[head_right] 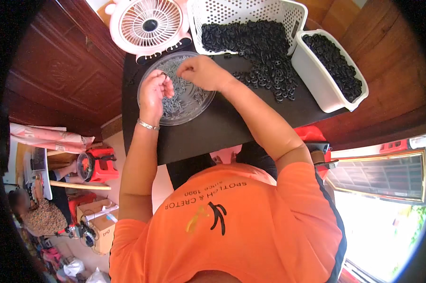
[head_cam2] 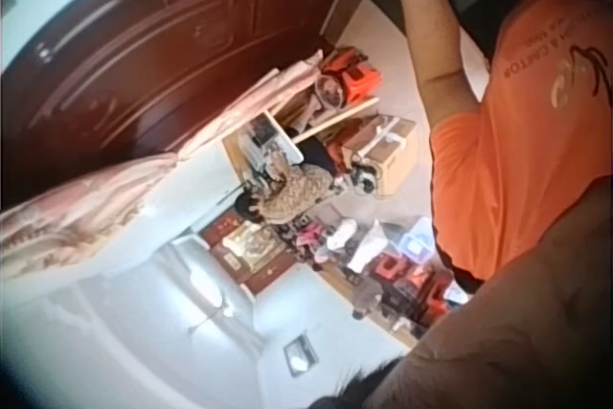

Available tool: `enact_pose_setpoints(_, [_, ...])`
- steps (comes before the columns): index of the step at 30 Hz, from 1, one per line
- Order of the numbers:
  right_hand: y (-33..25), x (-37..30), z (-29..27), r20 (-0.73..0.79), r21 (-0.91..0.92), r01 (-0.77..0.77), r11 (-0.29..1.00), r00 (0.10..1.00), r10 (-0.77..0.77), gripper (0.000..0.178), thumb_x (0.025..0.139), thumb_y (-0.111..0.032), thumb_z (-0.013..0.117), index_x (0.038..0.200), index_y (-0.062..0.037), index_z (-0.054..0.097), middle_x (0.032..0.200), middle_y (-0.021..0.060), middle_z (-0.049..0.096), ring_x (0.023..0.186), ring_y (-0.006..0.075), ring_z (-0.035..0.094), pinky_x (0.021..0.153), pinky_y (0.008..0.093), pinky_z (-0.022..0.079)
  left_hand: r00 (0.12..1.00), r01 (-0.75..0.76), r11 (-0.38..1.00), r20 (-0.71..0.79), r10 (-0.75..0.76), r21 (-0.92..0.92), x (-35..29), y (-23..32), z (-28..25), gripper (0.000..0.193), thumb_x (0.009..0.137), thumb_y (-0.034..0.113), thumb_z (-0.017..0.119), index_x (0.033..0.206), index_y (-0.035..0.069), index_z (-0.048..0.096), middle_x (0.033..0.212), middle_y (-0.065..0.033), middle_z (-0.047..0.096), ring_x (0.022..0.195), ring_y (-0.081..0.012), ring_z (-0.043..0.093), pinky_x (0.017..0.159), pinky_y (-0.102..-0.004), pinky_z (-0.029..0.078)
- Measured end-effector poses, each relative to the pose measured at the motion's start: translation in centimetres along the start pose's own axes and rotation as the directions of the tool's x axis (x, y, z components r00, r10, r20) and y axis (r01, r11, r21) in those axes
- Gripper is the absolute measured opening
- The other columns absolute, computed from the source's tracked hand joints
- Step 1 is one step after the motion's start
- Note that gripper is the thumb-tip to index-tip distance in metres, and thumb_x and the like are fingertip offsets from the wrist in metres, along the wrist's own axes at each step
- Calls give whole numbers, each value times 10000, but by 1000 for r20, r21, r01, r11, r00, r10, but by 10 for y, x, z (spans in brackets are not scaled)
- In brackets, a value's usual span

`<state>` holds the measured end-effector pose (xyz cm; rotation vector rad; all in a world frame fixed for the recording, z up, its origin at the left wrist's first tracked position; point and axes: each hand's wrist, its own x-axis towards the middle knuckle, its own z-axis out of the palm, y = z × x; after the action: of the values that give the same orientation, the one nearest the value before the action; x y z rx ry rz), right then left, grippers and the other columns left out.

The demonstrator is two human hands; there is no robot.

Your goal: The person assembles plastic fasteners by picking up pins from a tray and inserting them into plastic components by hand.

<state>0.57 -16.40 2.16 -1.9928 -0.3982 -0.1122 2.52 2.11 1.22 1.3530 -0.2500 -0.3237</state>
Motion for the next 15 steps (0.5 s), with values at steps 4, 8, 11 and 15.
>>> enact_pose_setpoints(4, [-4, 2, -4, 25, 512, -218, 831, 971, 240, 181, 863, -156, 609, 938, 9, 620, 792, 33, 602, 676, 89, 562, 643, 232, 479, 997, -31, 997, 69, 26, 74, -4, -1, 6, 142, 864, 155, 468, 800, 49, 536, 756, -60, 596, 574, -111, 539, 535, -224, 409])
enact_pose_setpoints(8, [-5, 0, 1, 22, 632, -222, 742, 963, 269, 204, 870, -204, 618, 839, -3, 611, 732, 27, 588, 631, 89, 553, 590, 226, 467, 978, -190, 968, 123, 171, 167, -5, -5, 12, 126, 852, 146, 518, 793, 41, 556, 755, -26, 591, 612, -74, 521, 528, -207, 396])
enact_pose_setpoints(11, [-9, -1, 5, -46, 485, -184, 855, 971, 235, 267, 887, -250, 593, 742, -27, 580, 653, 18, 559, 571, 84, 517, 530, 223, 433, 959, -267, 942, 155, 238, 202, -5, -8, 12, 123, 850, 144, 524, 800, 35, 553, 776, -22, 580, 628, -76, 518, 543, -211, 398])
enact_pose_setpoints(15, [-14, -2, 11, -101, 408, -181, 895, 965, 242, 369, 896, -317, 569, 654, -40, 542, 584, 0, 528, 511, 67, 440, 477, 231, 376, 964, -247, 951, 143, 222, 188, -7, -6, 14, 122, 851, 147, 532, 815, 32, 554, 773, -13, 556, 637, -77, 515, 554, -215, 403])
